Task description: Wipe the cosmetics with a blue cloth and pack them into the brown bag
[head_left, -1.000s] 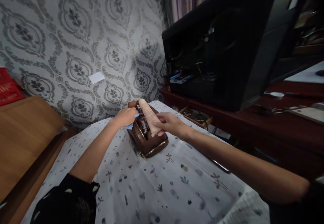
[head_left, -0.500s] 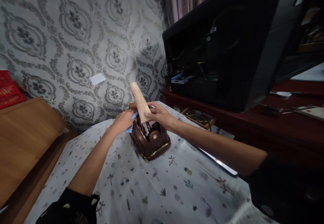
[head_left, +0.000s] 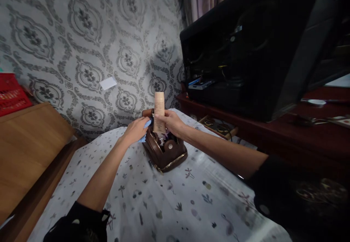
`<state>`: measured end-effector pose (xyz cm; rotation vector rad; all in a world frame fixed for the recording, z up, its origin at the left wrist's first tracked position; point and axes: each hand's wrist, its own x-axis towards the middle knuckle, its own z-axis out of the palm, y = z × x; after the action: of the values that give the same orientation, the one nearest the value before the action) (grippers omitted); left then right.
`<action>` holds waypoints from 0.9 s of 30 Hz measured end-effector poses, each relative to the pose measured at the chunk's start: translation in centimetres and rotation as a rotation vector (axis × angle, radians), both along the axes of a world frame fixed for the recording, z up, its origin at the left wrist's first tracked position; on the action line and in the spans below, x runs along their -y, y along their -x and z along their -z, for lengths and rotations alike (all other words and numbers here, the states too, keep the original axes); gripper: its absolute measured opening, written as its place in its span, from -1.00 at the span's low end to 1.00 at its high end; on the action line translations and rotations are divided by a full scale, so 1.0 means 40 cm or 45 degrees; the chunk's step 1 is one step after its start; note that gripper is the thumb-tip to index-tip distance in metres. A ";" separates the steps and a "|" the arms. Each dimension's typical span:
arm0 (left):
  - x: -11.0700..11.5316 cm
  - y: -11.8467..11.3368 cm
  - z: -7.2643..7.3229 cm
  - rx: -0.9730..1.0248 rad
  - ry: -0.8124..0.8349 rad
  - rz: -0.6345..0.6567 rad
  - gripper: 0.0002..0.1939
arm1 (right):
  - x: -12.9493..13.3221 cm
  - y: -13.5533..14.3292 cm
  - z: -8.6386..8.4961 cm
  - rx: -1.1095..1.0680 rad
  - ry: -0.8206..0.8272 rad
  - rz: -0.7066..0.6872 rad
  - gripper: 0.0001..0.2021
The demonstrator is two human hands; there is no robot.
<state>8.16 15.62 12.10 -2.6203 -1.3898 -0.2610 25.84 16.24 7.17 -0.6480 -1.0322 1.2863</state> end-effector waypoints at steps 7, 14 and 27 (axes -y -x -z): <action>-0.014 0.008 0.013 0.003 -0.015 0.016 -0.79 | -0.026 0.022 -0.027 0.066 0.028 0.040 -0.82; -0.013 0.013 0.017 0.027 -0.024 0.037 -0.83 | -0.092 0.018 -0.061 0.006 0.069 0.171 -0.66; -0.013 0.017 0.023 0.068 -0.045 0.079 -0.78 | -0.095 0.072 -0.080 0.103 -0.197 0.403 -0.64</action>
<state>7.48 16.13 11.17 -2.6490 -1.3085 -0.3623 22.98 20.04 10.37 -0.7166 -1.0366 0.9027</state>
